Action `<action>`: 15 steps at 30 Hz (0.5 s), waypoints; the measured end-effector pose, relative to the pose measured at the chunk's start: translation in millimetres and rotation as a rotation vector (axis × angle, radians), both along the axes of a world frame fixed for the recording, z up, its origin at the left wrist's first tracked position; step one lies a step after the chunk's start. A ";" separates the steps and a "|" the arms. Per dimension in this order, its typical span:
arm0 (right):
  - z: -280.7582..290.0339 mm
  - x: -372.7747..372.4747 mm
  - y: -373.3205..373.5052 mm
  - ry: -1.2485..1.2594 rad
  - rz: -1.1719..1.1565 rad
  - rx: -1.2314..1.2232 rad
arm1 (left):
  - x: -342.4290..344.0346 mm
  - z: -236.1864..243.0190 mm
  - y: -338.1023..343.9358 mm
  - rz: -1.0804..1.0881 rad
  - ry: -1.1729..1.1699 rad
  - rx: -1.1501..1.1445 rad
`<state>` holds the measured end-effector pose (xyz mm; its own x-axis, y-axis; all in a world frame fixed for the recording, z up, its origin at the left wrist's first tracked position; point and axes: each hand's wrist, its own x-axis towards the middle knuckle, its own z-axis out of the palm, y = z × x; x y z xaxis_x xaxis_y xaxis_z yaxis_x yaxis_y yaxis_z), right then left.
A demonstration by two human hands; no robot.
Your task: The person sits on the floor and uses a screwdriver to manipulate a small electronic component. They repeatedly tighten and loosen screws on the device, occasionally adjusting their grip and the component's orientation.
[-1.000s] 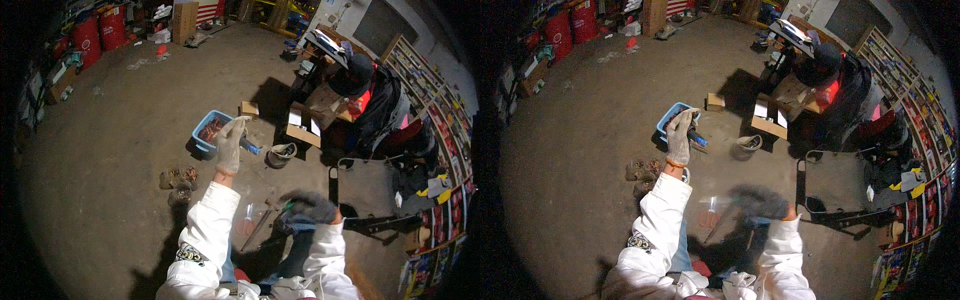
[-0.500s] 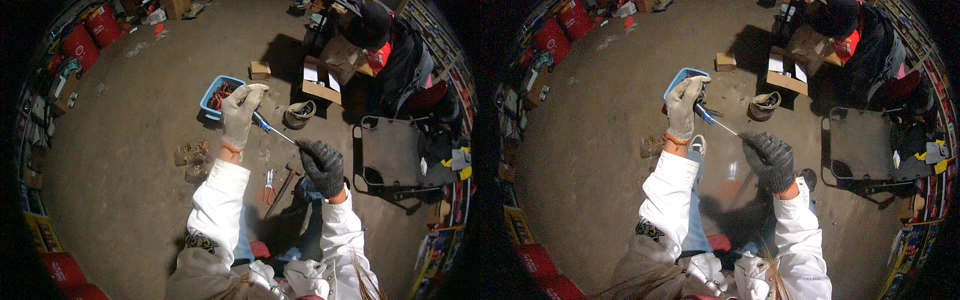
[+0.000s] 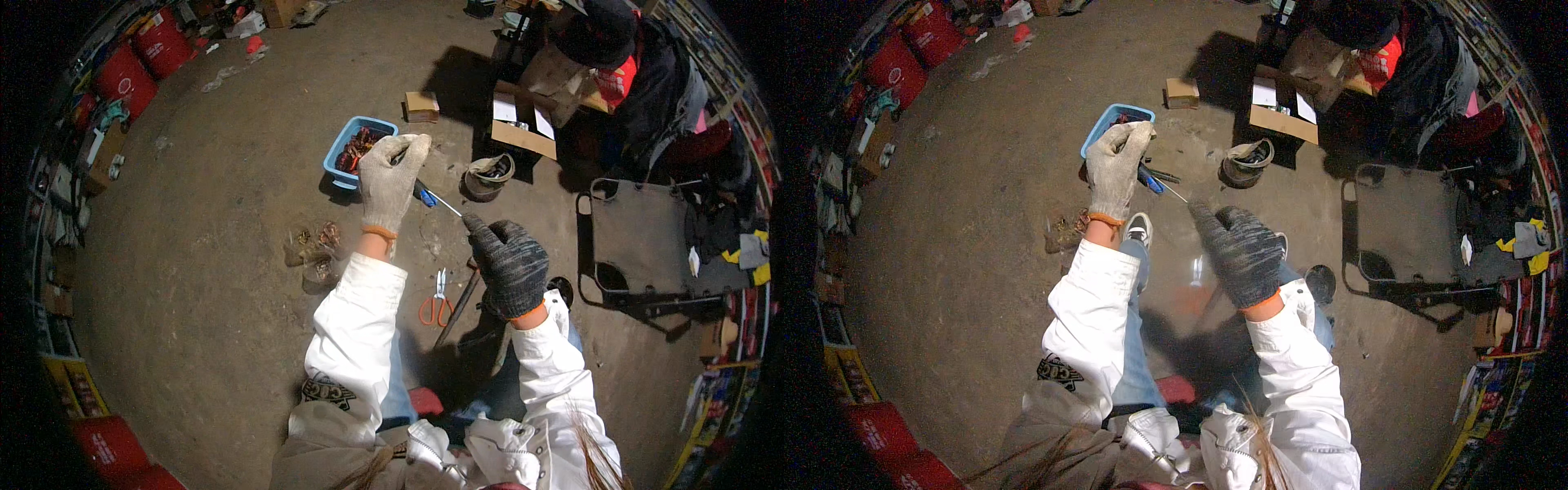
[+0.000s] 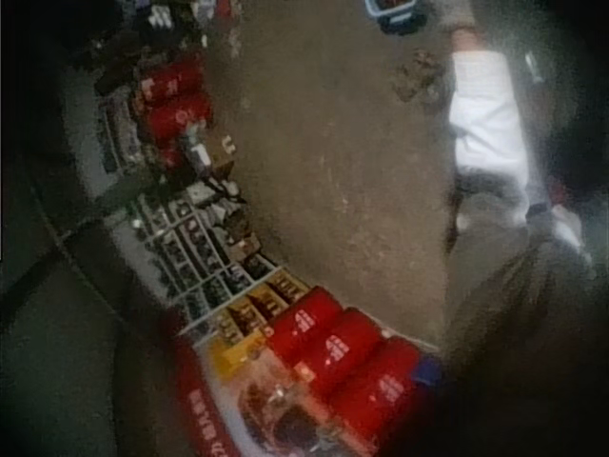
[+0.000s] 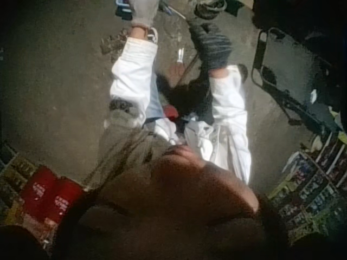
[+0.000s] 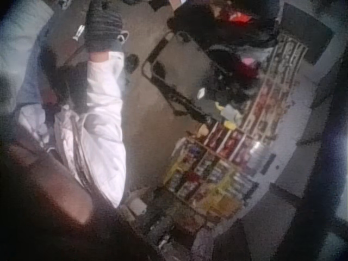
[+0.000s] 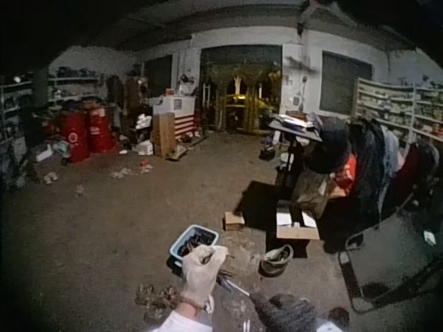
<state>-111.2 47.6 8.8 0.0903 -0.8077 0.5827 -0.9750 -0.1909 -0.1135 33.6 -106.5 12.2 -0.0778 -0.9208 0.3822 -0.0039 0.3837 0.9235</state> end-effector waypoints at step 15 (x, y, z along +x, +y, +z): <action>-24.6 19.8 -2.0 -0.176 -0.116 0.121 | -13.1 -10.4 0.5 0.021 0.057 0.017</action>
<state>-91.4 45.6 -15.8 -0.1021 -0.8715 0.4796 -0.9527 -0.0531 -0.2992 20.4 -106.0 1.8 -0.0365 -0.9283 0.3700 0.0407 0.3685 0.9287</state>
